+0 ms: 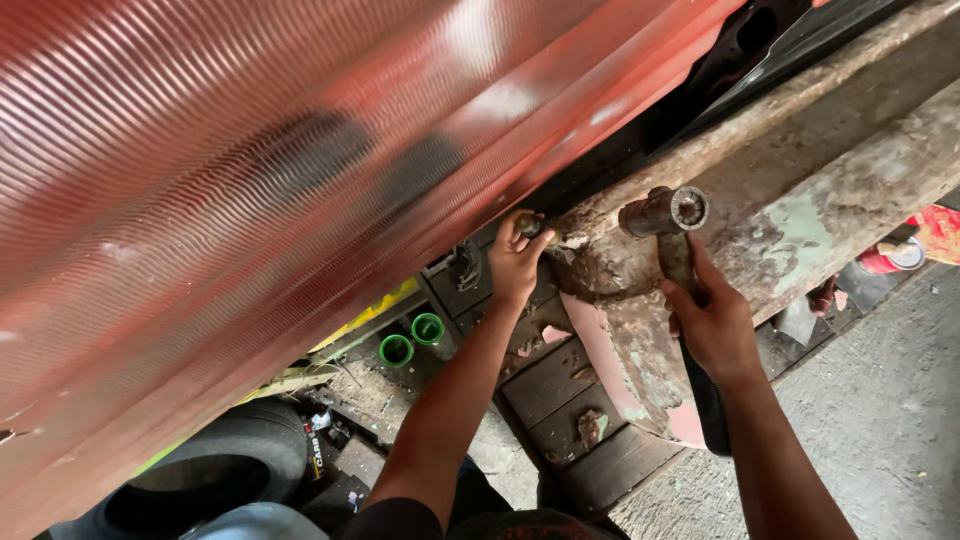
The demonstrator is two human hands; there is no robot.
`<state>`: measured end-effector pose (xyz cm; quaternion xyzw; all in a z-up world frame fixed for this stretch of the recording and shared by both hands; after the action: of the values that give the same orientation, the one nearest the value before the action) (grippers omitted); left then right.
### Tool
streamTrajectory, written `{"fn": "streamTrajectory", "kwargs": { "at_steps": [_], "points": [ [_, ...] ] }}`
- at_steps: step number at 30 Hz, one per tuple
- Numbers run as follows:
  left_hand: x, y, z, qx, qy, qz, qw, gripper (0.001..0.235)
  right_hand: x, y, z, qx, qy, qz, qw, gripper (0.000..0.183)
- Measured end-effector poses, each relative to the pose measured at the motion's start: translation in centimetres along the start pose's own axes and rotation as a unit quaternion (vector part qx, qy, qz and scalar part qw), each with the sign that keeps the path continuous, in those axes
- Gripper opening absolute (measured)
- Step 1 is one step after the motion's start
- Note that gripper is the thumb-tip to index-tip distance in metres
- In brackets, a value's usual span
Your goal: The person uses a hammer and a metal punch to repeatedly strike a metal panel resting on a wooden workbench. The person adjusts the punch position and continues hammering along the edge of the panel throughout the clip.
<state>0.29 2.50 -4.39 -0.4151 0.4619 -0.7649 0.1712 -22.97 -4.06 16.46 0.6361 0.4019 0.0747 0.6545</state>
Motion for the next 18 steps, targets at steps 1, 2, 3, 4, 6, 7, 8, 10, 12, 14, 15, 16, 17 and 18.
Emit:
{"fn": "streamTrajectory", "kwargs": {
  "at_steps": [1,2,3,4,6,7,8,10,12,14,15,16,17,18],
  "points": [
    [-0.2,0.1,-0.1,0.009,-0.003,-0.003,1.000,0.040,0.1,0.0,0.0,0.003,-0.001,0.000,1.000,0.072],
    [-0.3,0.2,-0.1,0.019,-0.007,-0.006,1.000,0.040,0.3,0.1,0.0,0.006,-0.002,0.000,1.000,0.072],
    [-0.4,0.2,-0.2,0.027,-0.010,-0.010,1.000,0.040,0.3,0.2,-0.1,0.010,-0.004,0.000,1.000,0.072],
    [-0.5,0.1,-0.3,0.030,-0.005,0.015,0.999,0.038,0.3,0.3,-0.2,0.022,-0.006,-0.011,1.000,0.072],
    [-0.6,0.0,-0.5,0.034,0.004,0.064,0.997,0.036,0.4,0.2,-0.4,0.048,-0.011,-0.032,0.998,0.071],
    [-0.6,-0.1,-0.4,0.031,0.006,0.050,0.998,0.037,0.5,0.2,-0.5,0.045,-0.012,-0.027,0.999,0.071],
    [-0.6,-0.2,-0.2,0.029,0.007,0.037,0.999,0.038,0.6,0.2,-0.5,0.041,-0.013,-0.022,0.999,0.071],
    [-0.5,-0.4,-0.1,0.029,0.014,0.022,0.999,0.038,0.8,0.0,-0.6,0.040,-0.014,-0.019,0.999,0.071],
    [-0.4,-0.6,0.1,0.035,0.026,0.018,0.999,0.037,0.9,-0.2,-0.7,0.041,-0.015,-0.021,0.999,0.072],
    [-0.3,-0.8,0.1,0.037,0.038,0.015,0.998,0.037,0.9,-0.2,-0.7,0.034,-0.015,-0.013,0.999,0.072],
    [-0.2,-1.0,0.0,0.037,0.044,0.014,0.998,0.037,0.9,-0.2,-0.7,0.031,-0.015,-0.009,0.999,0.072],
    [-0.2,-1.1,-0.1,0.037,0.048,0.013,0.998,0.037,0.9,-0.2,-0.7,0.033,-0.014,-0.002,0.999,0.072],
    [-0.1,-1.2,-0.1,0.037,0.053,0.012,0.998,0.037,0.9,-0.2,-0.7,0.035,-0.012,0.005,0.999,0.072],
    [-0.1,-1.2,-0.1,0.037,0.058,0.011,0.998,0.038,1.0,-0.1,-0.7,0.038,-0.011,0.011,0.999,0.073]
  ]
}}
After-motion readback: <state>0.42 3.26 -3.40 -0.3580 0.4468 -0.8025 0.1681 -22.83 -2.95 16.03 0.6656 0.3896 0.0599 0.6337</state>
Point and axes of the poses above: each hand's wrist, its own z-axis towards the middle knuckle, its own x-axis out of the palm, y = z × x, the point moved 2 cm from there along z, towards the middle knuckle, and after that the axes turned 4 degrees about y, right-handed, at the moved point
